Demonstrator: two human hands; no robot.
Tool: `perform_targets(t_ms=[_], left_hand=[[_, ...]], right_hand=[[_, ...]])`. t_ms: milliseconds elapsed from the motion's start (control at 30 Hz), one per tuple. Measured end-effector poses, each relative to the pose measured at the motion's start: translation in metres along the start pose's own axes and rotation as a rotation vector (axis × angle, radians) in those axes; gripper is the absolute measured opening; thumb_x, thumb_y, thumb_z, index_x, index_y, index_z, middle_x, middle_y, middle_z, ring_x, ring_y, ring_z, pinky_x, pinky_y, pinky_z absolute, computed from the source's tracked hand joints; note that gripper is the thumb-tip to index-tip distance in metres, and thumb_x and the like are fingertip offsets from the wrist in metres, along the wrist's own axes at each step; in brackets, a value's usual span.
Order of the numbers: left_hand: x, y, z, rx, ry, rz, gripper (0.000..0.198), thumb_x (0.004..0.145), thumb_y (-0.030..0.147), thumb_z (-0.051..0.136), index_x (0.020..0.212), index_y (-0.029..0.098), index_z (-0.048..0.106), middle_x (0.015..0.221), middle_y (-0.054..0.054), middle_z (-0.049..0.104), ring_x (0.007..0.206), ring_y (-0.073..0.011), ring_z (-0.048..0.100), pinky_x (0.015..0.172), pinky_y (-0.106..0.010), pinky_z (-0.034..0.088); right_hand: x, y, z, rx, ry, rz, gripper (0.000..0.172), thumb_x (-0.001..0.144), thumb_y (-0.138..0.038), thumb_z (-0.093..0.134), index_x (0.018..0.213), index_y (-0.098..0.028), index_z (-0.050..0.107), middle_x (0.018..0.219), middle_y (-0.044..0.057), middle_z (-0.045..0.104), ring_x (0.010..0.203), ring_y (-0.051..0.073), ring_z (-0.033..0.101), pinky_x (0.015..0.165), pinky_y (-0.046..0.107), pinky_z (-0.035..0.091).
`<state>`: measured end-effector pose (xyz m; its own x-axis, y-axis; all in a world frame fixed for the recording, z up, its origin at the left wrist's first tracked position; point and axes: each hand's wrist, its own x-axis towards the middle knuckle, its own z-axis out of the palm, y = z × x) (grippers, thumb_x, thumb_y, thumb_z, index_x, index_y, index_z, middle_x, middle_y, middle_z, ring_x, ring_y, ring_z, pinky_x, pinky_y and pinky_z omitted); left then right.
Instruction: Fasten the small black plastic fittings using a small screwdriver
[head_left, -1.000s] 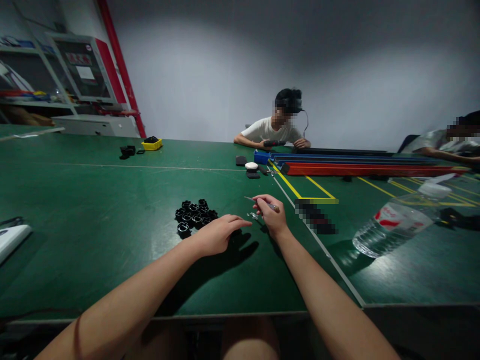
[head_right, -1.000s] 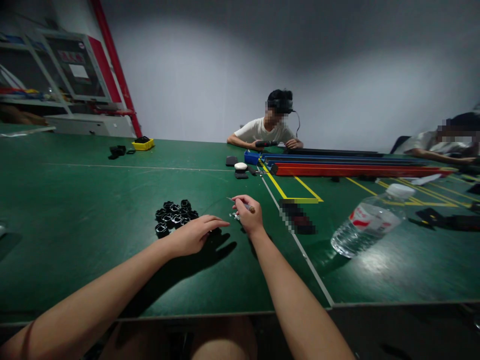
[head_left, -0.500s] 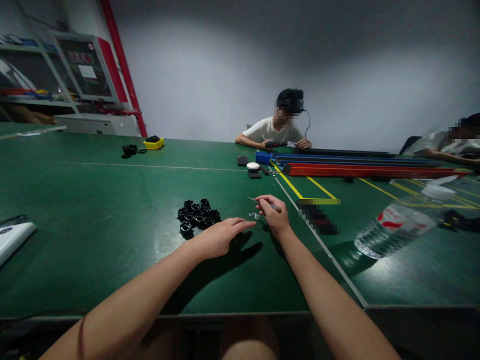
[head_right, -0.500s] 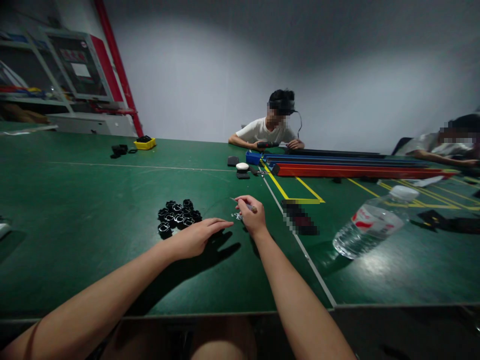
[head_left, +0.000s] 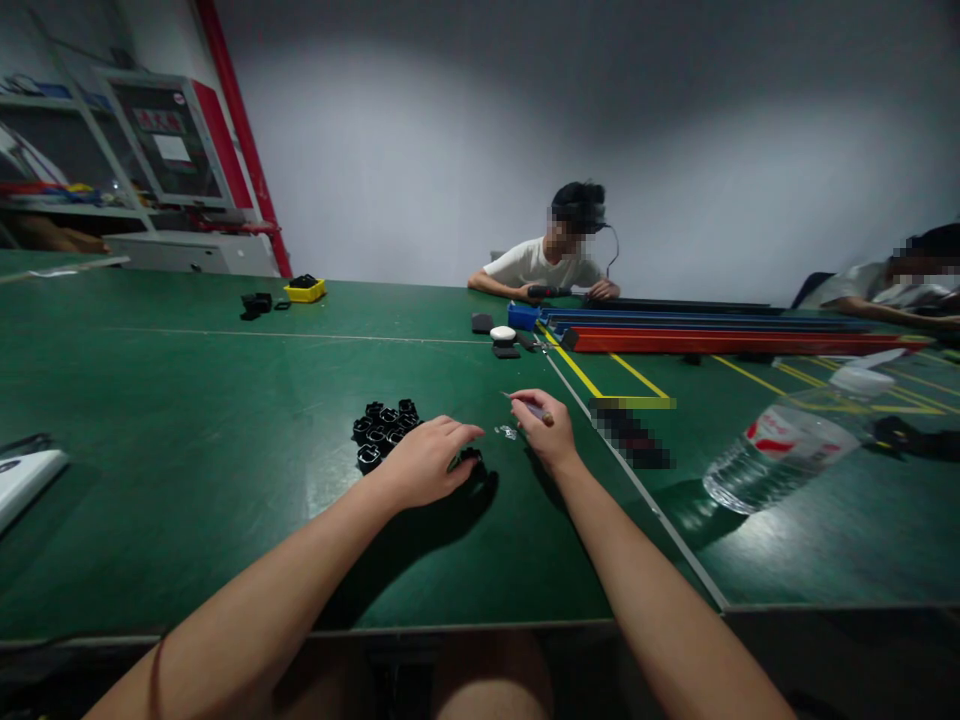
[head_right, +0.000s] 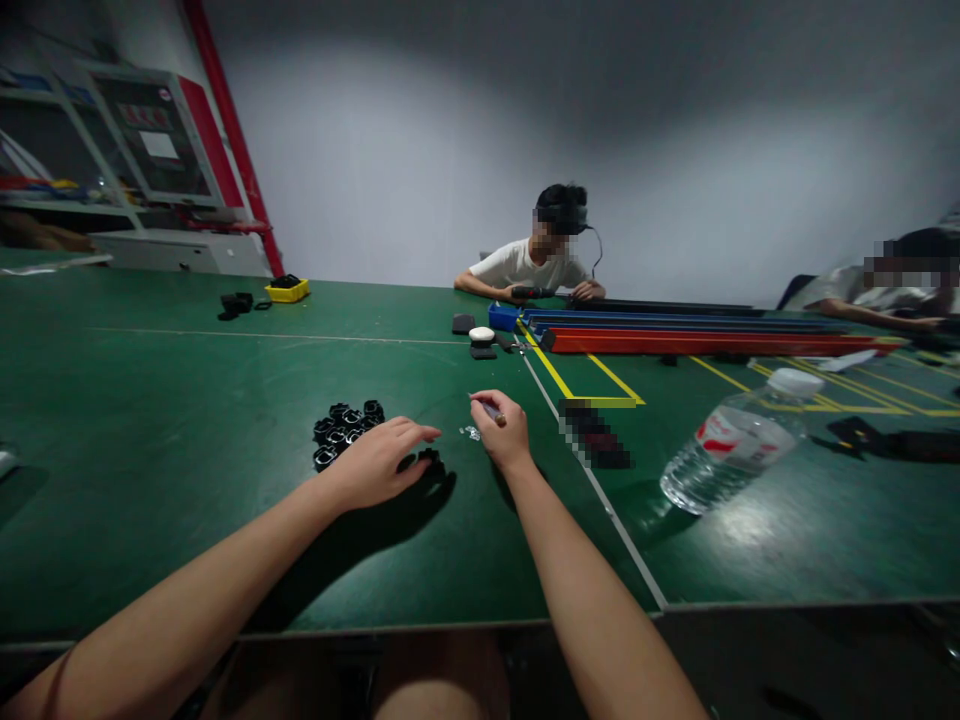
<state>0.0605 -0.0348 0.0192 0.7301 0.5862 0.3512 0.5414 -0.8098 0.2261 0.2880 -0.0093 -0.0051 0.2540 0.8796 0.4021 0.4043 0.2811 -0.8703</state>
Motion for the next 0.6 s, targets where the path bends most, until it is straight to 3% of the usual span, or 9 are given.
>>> perform_targets(t_ms=[100,300,500,600], left_hand=[[0.001,-0.003,0.003,0.068,-0.014,-0.020,0.045,0.087,0.037,0.065,0.126,0.018,0.059,0.112,-0.010,0.070,0.105,-0.0264,0.060,0.095,-0.040,0.047],[0.002,-0.009,0.008,0.088,-0.027,-0.066,0.044,0.085,0.032,0.067,0.127,0.022,0.058,0.105,-0.005,0.072,0.100,-0.0254,0.061,0.089,-0.039,0.046],[0.002,-0.006,0.006,0.069,-0.018,-0.071,0.045,0.087,0.032,0.065,0.129,0.021,0.056,0.106,-0.005,0.072,0.099,-0.0252,0.061,0.088,-0.038,0.047],[0.002,-0.005,0.006,0.046,-0.005,-0.067,0.045,0.088,0.034,0.064,0.130,0.021,0.056,0.107,-0.006,0.072,0.100,-0.0251,0.061,0.090,-0.038,0.047]], right_hand=[[0.000,0.001,-0.001,-0.041,-0.010,-0.023,0.028,0.078,-0.040,0.062,0.090,-0.018,0.074,0.087,0.007,0.073,0.078,0.021,0.066,0.066,0.030,0.051],[0.002,0.006,-0.004,-0.113,-0.005,-0.065,0.027,0.080,-0.039,0.062,0.092,-0.018,0.074,0.090,0.007,0.074,0.080,0.021,0.067,0.072,0.032,0.051],[0.005,0.013,-0.004,-0.051,0.001,-0.005,0.033,0.081,-0.046,0.064,0.094,-0.018,0.075,0.084,0.008,0.075,0.080,0.021,0.070,0.064,0.028,0.053],[0.006,0.013,-0.004,-0.003,-0.003,0.024,0.038,0.080,-0.050,0.065,0.100,-0.018,0.075,0.085,0.008,0.076,0.071,0.019,0.068,0.061,0.027,0.053]])
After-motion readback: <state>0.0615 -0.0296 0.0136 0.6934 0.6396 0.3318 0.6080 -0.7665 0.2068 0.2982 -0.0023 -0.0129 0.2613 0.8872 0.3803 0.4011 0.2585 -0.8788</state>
